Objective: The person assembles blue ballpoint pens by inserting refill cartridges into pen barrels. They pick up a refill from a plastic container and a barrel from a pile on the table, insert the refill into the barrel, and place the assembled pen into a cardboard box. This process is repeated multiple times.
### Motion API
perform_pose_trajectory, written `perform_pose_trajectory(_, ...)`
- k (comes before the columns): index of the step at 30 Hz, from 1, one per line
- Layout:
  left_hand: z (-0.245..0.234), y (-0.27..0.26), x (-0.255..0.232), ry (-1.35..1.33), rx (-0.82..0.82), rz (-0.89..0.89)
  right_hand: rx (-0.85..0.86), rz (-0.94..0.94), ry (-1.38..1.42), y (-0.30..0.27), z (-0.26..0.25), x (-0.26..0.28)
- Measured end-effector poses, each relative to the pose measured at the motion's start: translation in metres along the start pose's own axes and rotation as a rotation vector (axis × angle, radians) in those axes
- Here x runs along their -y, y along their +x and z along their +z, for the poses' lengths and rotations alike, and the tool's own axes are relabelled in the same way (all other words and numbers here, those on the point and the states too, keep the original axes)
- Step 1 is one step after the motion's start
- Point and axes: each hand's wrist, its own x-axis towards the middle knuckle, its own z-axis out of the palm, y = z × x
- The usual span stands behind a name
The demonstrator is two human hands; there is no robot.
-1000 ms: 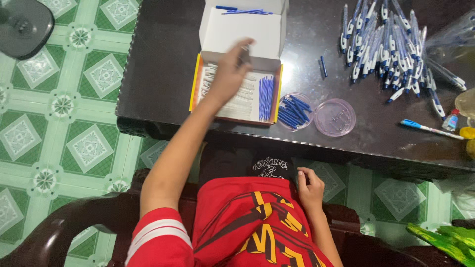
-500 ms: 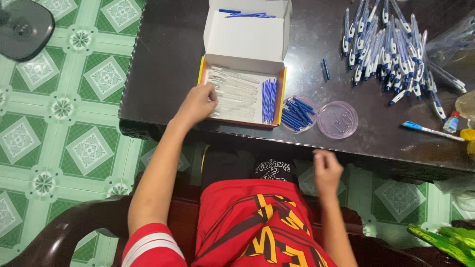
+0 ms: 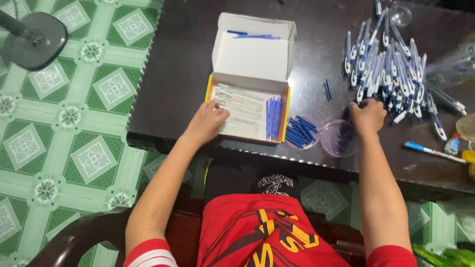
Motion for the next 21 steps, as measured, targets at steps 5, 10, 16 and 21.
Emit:
perform_pose_trajectory(5,0.001,-0.01,0.005,-0.081,-0.119,-0.068,-0.09,0.038,-0.09,0.011,0.023,0.015)
perform_pose_trajectory(10,-0.046,-0.017,-0.015,-0.297,-0.356,-0.114,0.068,0.197,-0.013,0.015,0.019,-0.001)
perform_pose_trajectory(16,-0.064,-0.004,-0.081,-0.487,-0.523,-0.08,-0.359,0.238,1.006,-0.065,-0.049,0.0)
perform_pose_trajectory(21,-0.085,0.022,-0.17,-0.069,-0.677,0.258,-0.324,-0.037,0.905,-0.211,-0.154,0.076)
